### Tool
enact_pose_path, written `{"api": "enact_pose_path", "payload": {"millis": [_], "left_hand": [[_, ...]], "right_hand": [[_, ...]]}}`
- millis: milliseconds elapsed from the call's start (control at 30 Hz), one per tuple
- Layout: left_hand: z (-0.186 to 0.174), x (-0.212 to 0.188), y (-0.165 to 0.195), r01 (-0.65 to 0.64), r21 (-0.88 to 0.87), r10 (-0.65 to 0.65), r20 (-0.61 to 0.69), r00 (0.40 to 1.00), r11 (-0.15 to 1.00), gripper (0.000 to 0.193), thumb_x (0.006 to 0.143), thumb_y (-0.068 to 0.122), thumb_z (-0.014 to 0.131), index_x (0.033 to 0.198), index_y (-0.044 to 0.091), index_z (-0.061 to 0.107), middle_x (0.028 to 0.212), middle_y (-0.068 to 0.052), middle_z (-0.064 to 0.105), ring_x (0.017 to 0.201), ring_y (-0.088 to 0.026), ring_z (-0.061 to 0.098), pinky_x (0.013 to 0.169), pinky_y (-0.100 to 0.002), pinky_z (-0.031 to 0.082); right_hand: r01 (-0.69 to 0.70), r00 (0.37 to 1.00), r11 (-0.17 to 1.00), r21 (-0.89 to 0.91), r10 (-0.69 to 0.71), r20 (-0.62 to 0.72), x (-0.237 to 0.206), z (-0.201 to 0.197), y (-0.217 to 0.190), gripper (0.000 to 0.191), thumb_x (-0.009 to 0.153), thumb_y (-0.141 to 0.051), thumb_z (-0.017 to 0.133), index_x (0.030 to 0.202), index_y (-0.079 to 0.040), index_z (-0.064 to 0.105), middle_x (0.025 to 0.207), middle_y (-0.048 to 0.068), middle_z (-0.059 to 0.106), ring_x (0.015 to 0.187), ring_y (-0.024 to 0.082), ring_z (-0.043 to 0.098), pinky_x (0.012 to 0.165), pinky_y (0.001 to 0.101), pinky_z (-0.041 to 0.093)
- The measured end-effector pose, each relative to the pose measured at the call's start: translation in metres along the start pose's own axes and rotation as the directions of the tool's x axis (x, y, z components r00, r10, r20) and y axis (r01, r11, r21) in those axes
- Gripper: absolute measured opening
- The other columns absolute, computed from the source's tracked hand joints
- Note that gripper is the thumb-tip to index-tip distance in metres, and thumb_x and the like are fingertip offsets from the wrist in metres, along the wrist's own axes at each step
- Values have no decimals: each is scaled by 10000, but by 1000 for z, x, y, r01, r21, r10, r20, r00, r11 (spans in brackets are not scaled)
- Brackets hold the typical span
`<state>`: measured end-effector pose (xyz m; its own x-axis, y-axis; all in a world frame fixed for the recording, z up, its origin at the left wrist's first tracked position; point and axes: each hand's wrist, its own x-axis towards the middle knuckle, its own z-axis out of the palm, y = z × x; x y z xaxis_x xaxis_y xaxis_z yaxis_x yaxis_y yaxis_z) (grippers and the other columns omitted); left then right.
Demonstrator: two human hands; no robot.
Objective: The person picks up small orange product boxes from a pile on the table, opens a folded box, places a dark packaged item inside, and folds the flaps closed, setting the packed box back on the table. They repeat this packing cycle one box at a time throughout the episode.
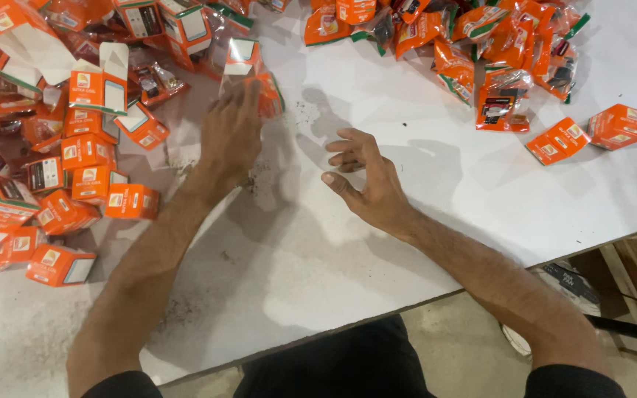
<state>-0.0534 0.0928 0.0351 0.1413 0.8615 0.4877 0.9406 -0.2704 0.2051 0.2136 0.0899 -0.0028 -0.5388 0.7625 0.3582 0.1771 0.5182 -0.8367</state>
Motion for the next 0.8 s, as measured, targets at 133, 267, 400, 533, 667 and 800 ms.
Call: {"api": "enact_pose_path", "payload": {"millis": [133,267,400,533,667,800], "left_hand": [[5,1,28,-401,-340,422,-15,907,850,417,863,-105,565,1251,44,599,1172,-156,662,1143,-371,636,1021,-512,483],[15,37,26,-431,-479,405,-164,900,765,427,861,-185,511,1213,52,566,1285,-162,641,1309,-381,595,1147,-495,465],[62,123,-7,-327,-89,301,-221,928,941,620,838,-128,603,1436,20,532,1324,-189,602,1223,-404,581,1016,-476,492],[105,167,-4,-306,167,341,-252,906,937,803,713,232,763,1412,-58,492,1206,-225,606,978,-392,638,794,-485,522],[109,147,-6,-361,102,366,-31,930,927,646,843,88,791,1440,-1,561,1109,-190,606,865,-372,665,733,-486,542],[71,88,-14,-319,-93,332,214,919,943,470,736,147,841,1139,22,636,1051,-223,595,845,-421,657,700,-529,534]], "right_hand": [[36,996,984,177,-22,-83,8,-13,8,772,1100,-272,650,1613,-11,135,1574,180,379,1397,252,498,1147,388,453],[-236,971,875,422,194,141,18,-21,7,661,1062,-322,647,1579,-2,387,1379,116,623,1237,177,610,1044,325,543],[-96,995,995,21,95,12,14,-14,-5,574,984,-229,743,1442,-23,465,1272,146,597,1129,225,625,968,337,536],[-15,1000,999,41,14,11,12,-10,-15,522,953,-164,774,1387,-38,512,1247,121,645,1201,220,687,1018,344,578],[16,999,999,-41,-15,35,16,-14,-16,515,900,-120,804,1345,-33,560,1223,109,691,1155,236,695,984,366,559],[-92,993,993,-70,97,73,16,-15,-17,563,798,-194,889,1273,-46,626,1180,103,699,1095,251,693,941,363,557]]}}
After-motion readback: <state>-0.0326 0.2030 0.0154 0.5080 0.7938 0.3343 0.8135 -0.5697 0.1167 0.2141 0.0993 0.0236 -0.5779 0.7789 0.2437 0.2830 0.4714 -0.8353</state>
